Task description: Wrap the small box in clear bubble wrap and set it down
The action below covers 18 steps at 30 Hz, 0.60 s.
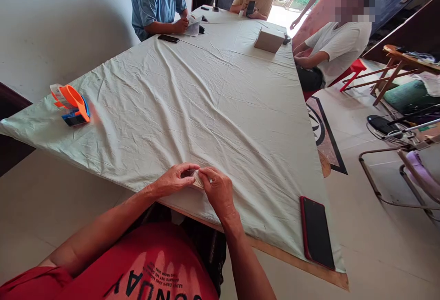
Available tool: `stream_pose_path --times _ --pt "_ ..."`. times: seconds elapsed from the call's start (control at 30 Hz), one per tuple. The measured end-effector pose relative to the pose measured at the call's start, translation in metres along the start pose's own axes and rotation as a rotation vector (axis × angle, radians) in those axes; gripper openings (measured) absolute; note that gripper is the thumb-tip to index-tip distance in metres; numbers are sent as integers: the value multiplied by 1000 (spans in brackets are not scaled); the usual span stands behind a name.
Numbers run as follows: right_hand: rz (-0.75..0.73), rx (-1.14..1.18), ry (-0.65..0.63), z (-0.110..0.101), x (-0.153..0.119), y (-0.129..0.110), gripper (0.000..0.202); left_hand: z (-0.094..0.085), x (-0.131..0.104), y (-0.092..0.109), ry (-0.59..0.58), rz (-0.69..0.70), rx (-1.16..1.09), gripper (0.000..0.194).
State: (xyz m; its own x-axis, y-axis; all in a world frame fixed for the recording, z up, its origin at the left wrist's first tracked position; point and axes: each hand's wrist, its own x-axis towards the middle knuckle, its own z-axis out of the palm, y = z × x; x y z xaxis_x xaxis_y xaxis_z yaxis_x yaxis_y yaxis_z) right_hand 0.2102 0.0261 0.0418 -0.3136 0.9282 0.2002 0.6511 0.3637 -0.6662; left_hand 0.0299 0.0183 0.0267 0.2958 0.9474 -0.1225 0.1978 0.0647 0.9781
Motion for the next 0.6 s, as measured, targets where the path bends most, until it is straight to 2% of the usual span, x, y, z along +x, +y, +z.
stream_pose_path --times 0.27,0.5,0.6 --pt "-80 -33 -147 -9 3 1 24 2 0 2 42 -21 27 40" --pt "-83 -51 -6 -3 -2 1 25 4 1 0 60 -14 4 39" --pt "-92 -64 10 -2 -4 2 25 4 1 -1 56 -17 -1 39"
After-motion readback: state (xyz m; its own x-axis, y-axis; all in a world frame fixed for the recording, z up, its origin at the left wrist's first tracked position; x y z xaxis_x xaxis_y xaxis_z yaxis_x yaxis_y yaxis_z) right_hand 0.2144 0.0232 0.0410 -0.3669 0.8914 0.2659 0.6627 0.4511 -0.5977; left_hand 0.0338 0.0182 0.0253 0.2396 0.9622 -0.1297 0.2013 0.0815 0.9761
